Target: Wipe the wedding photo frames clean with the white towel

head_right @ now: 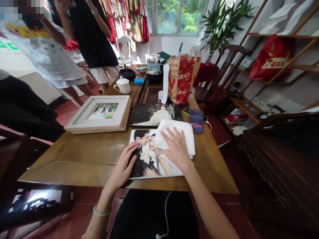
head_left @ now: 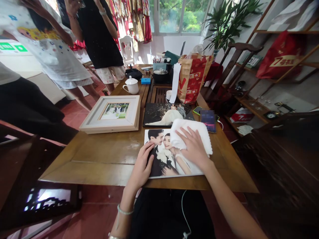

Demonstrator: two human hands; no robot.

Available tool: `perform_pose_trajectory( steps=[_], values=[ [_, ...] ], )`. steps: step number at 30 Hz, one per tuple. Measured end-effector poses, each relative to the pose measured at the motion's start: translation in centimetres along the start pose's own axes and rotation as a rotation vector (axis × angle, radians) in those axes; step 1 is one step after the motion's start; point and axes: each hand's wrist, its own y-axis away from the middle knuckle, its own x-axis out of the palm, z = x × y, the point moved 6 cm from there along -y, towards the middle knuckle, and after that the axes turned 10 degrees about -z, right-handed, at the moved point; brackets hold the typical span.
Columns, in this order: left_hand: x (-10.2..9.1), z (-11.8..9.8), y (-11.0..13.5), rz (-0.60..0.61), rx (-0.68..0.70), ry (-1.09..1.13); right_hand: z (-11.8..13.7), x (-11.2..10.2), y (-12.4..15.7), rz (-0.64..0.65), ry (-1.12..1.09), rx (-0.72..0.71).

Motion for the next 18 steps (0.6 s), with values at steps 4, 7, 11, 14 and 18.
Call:
perform_pose_trajectory(
  steps=[4,7,11,14,18],
  values=[
    [-0.1,0.1,-0.1,-0.021,-0.012,0.045,4.4,0.4,0.5,0.070,-0.068,-0.144],
    [-0.2,0.0,-0.1,-0.030,0.012,0.071,7.0,-0.5,3.0,0.127,-0.160,-0.262],
    [-0.1,0.2,-0.1,-0.022,0.000,0.052,8.3,-2.0,6.8,0.170,-0.271,-0.363],
    [-0.1,0.3,-0.1,-0.014,-0.010,0.028,7.7,-2.6,8.3,0.142,-0.331,-0.372],
    [-0.1,0.3,0.0,-0.011,-0.022,0.006,4.2,-2.8,7.7,0.028,-0.336,-0.226]
  ],
)
